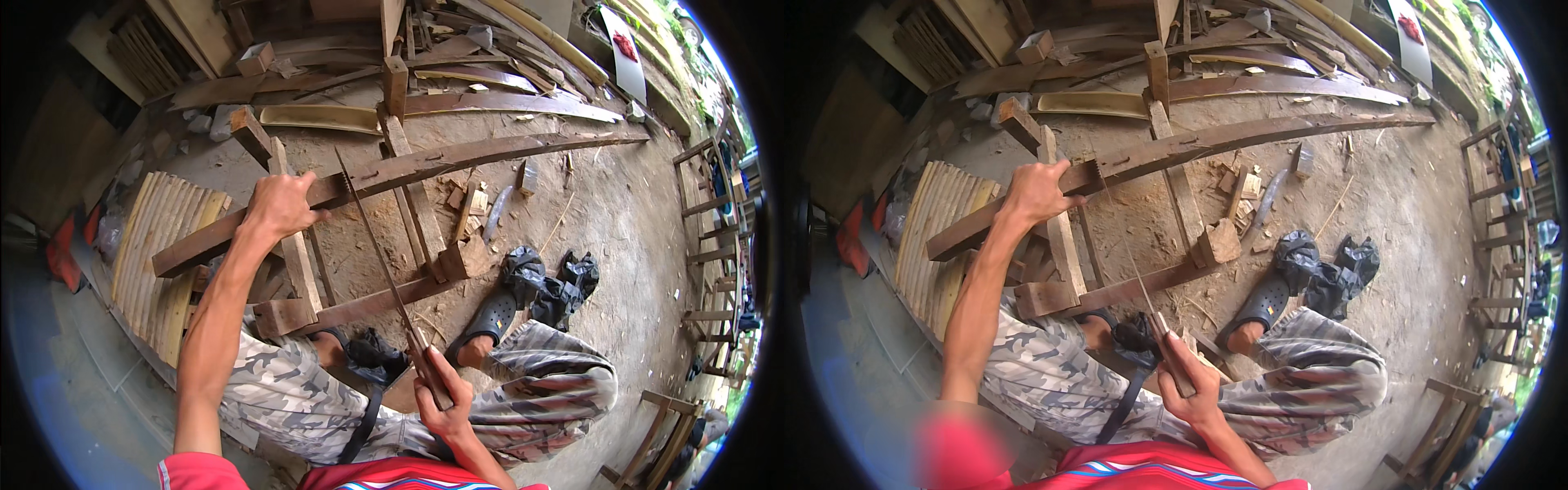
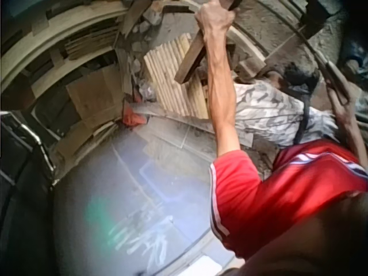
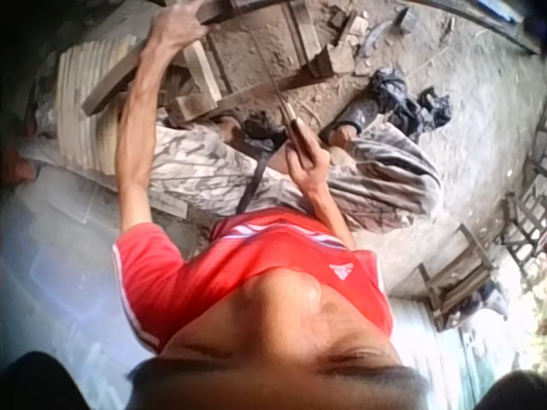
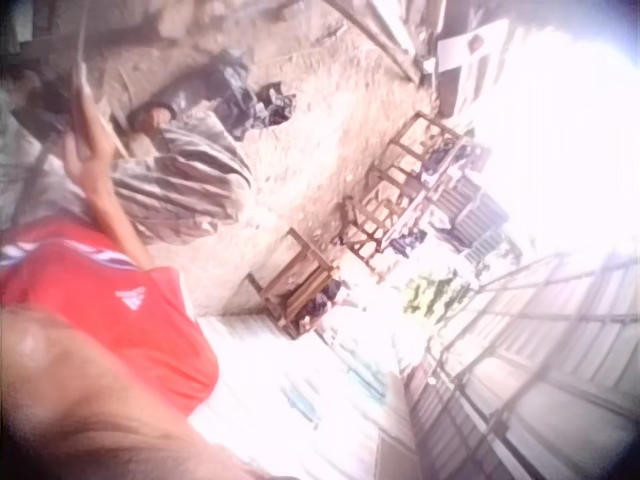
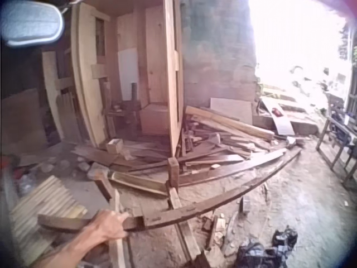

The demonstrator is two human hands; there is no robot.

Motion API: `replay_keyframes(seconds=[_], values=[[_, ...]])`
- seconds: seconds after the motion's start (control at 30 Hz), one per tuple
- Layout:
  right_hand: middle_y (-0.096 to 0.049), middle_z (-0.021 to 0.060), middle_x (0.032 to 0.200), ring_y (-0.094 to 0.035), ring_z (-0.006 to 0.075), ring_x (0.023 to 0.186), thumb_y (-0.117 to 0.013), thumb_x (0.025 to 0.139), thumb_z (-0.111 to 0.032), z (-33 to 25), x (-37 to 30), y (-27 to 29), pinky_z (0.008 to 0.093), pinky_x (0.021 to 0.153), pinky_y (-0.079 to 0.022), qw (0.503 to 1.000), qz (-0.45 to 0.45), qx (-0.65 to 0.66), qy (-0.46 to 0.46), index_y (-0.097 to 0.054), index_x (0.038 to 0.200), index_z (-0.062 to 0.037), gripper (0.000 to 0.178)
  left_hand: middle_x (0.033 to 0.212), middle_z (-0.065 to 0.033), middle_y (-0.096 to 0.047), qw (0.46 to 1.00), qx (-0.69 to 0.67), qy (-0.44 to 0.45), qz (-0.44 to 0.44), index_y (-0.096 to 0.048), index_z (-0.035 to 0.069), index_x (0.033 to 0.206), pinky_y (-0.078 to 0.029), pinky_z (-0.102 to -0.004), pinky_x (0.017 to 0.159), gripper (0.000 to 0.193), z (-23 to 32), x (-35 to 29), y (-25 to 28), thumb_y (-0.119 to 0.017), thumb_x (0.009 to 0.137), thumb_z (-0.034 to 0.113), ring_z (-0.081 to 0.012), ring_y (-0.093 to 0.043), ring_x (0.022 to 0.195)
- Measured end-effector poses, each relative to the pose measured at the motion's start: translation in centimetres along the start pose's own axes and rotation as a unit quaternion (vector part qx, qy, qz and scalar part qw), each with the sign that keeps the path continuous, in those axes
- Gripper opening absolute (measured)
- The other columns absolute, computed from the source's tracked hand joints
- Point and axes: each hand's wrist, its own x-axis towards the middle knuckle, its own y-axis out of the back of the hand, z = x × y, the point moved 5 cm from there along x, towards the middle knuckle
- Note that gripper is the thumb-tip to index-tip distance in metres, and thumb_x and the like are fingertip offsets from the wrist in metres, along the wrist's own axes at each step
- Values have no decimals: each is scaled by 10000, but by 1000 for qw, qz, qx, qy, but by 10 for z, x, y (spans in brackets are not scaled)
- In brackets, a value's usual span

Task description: The person sits on the floor in a cluttered workshop and uses a hand saw to cut a long wooden plank resting on a frame. They repeatedly position the plank, saw through it, and adjust the pieces during the process.

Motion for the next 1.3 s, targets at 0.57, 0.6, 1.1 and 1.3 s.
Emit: replay_keyframes(seconds=[0.57,0.6,1.1,1.3], values=[[-744,169,955,-715,177,721,-631,803,29,-5,28,-10,268,696,-546,1000,-24,5,-8,-558,1393,-1,595,986,-316,-696,958,-166,189,-134,-703,-83,972,-500,-524,923,776,-6,16,-11,-443,935,647,-449,-672,1021],[-744,169,952,-723,190,718,-634,806,25,-7,36,-13,272,693,-549,1000,-26,2,-2,-558,1396,-9,595,978,-317,-696,956,-152,197,-155,-705,-89,934,-500,-523,923,773,-10,20,-14,-444,937,640,-450,-675,1011],[-742,198,986,-730,261,661,-650,756,23,-6,17,5,324,635,-560,996,-54,54,-44,-548,1416,-34,671,878,-314,-690,955,-94,236,-155,-684,-95,809,-515,-531,838,787,-1,19,-11,-466,925,652,-478,-675,935],[-731,197,1019,-685,141,754,-578,817,0,-3,134,-58,278,721,-532,991,-30,115,-65,-542,1436,-98,628,935,-336,-683,960,-72,241,-123,-715,-87,897,-516,-528,859,758,-8,21,-15,-488,924,636,-482,-667,995]])
